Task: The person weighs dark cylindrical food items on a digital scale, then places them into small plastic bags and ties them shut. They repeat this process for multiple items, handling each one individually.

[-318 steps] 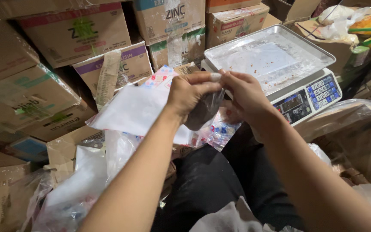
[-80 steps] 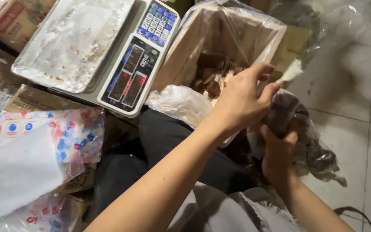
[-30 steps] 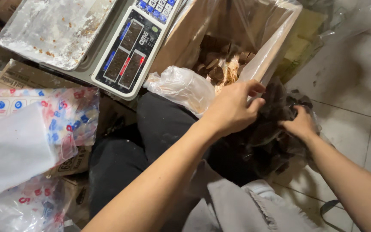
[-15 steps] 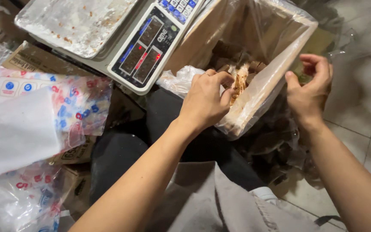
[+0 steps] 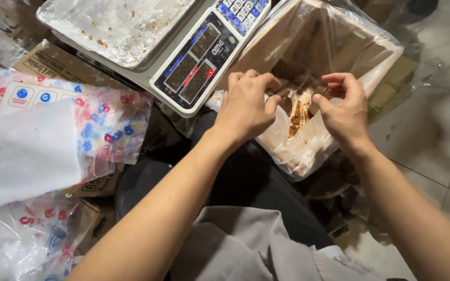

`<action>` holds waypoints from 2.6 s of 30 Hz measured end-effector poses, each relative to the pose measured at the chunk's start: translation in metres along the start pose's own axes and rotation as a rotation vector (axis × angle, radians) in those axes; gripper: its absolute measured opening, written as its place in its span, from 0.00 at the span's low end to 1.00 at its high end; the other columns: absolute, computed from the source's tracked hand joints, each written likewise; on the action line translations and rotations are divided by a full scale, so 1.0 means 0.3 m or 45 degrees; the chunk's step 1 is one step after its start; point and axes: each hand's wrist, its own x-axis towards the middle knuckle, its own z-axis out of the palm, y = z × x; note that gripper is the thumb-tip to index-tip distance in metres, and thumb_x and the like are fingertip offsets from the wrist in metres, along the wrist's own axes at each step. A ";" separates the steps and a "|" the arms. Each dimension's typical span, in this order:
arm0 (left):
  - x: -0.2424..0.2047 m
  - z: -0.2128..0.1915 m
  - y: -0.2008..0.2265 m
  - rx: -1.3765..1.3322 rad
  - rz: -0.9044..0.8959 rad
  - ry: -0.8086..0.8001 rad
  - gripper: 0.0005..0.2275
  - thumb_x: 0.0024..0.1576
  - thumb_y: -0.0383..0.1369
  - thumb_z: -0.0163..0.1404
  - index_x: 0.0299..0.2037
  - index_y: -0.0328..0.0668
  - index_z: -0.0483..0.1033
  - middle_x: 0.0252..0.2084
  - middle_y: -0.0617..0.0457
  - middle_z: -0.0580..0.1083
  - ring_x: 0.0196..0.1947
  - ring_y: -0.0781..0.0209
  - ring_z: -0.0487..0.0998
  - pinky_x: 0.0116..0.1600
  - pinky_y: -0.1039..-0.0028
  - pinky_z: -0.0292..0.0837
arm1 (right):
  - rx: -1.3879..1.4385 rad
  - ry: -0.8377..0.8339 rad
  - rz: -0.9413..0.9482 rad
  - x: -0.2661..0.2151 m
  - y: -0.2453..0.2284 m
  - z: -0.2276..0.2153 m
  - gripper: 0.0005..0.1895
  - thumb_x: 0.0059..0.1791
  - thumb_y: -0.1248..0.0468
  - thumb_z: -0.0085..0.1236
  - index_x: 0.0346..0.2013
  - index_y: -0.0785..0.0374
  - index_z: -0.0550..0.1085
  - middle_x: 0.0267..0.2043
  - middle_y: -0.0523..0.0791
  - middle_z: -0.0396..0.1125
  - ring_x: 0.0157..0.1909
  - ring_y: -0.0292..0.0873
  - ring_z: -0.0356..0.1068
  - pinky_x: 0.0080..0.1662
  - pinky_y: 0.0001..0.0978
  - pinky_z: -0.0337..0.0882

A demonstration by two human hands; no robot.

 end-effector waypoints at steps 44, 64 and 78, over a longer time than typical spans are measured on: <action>0.376 0.574 -0.451 -0.395 -0.742 -0.327 0.34 0.49 0.32 0.51 0.70 0.48 0.55 0.65 0.38 0.68 0.64 0.37 0.69 0.65 0.54 0.65 | -0.526 -0.054 1.214 0.583 0.625 0.629 0.62 0.38 0.47 0.75 0.75 0.50 0.44 0.75 0.57 0.35 0.70 0.69 0.51 0.61 0.59 0.65; 0.336 0.519 -0.394 -0.145 -0.438 0.315 0.23 0.50 0.28 0.51 0.59 0.40 0.71 0.45 0.37 0.80 0.47 0.39 0.82 0.54 0.56 0.77 | -0.675 -0.154 0.940 0.544 0.650 0.689 0.36 0.52 0.39 0.56 0.72 0.37 0.58 0.79 0.56 0.28 0.73 0.80 0.35 0.66 0.68 0.52; 0.334 0.526 -0.396 -0.126 -0.402 0.371 0.22 0.49 0.26 0.51 0.57 0.40 0.72 0.44 0.36 0.79 0.46 0.37 0.81 0.54 0.54 0.76 | -0.648 -0.154 1.112 0.580 0.673 0.621 0.56 0.40 0.38 0.71 0.76 0.45 0.53 0.77 0.62 0.34 0.72 0.71 0.49 0.68 0.55 0.57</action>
